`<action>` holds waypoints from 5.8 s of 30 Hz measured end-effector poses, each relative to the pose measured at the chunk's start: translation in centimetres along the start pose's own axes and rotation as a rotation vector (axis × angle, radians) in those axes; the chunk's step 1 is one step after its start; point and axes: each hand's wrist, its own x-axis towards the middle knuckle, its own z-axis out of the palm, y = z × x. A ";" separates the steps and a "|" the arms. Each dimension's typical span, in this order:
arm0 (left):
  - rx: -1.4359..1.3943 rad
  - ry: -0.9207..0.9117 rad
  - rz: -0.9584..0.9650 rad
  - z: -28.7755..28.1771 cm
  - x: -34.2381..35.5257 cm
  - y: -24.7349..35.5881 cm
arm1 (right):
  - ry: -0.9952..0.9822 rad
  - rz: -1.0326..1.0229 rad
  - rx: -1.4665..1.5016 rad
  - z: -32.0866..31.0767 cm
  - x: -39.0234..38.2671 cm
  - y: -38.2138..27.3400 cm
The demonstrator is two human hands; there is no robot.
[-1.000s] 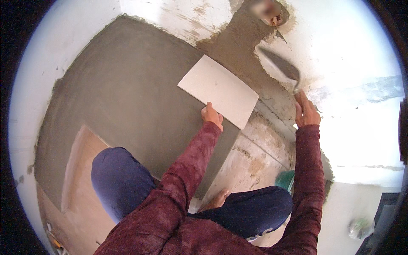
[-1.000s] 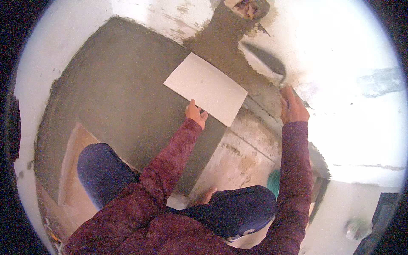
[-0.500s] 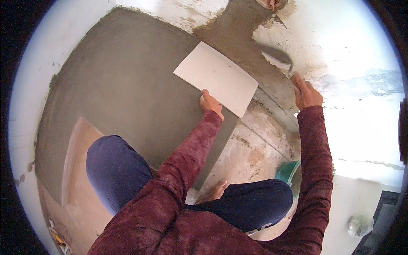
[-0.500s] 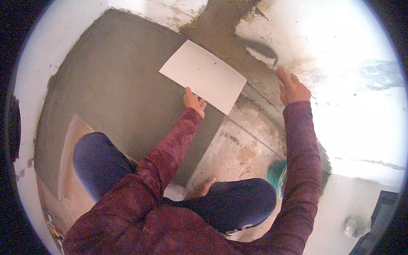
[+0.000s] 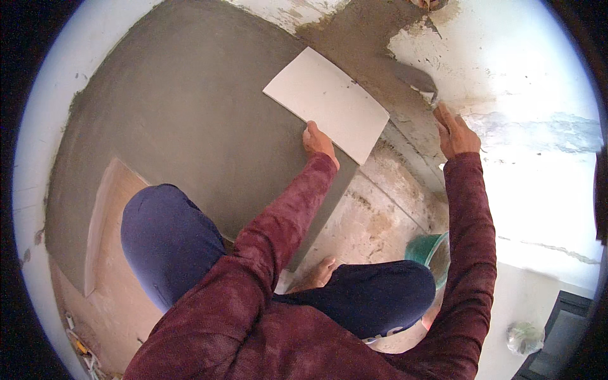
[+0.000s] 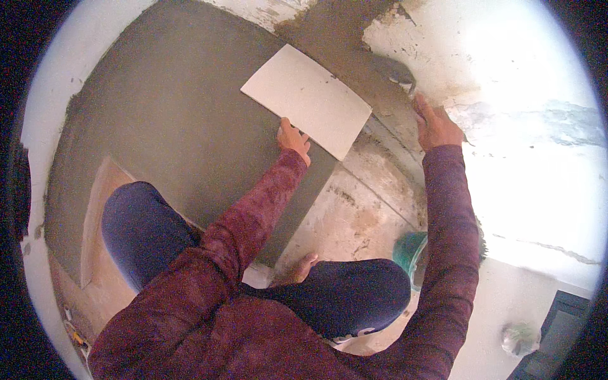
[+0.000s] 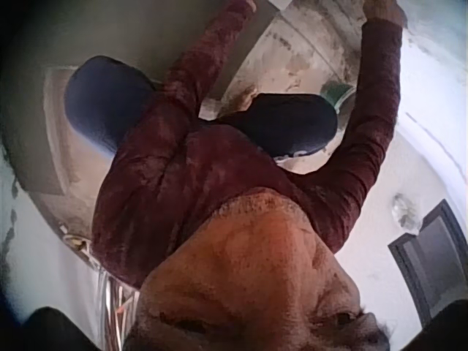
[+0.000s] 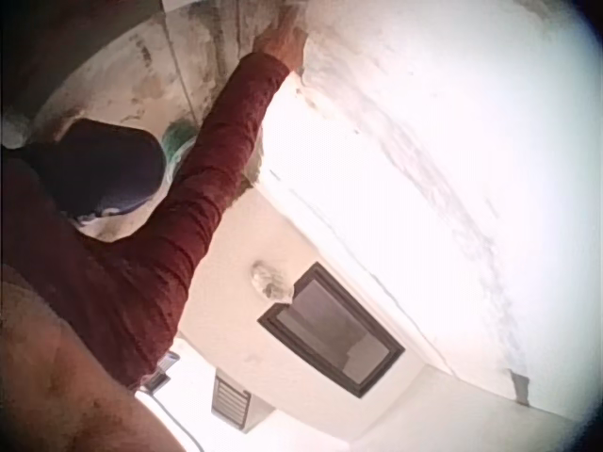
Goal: The person walks into a room under renovation, picks up a trowel, and kneels to spread cement on the floor. They then place a white tile onto the cement and press it down, smoothing the surface with the trowel.
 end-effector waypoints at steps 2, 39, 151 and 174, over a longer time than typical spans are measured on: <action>-0.001 -0.017 0.018 -0.2 0.3 -0.3 | 0.009 0.016 0.044 -0.3 0.3 0.2; -0.006 0.017 0.033 0.3 -1.6 -0.2 | -0.133 0.042 0.079 8.5 -2.1 -4.0; 0.015 -0.003 0.065 -0.1 -1.8 -0.8 | -0.020 0.120 0.276 10.0 -4.3 -2.4; 1.212 -0.758 0.256 0.7 -7.7 -2.0 | 0.424 0.165 0.612 8.7 -5.8 1.6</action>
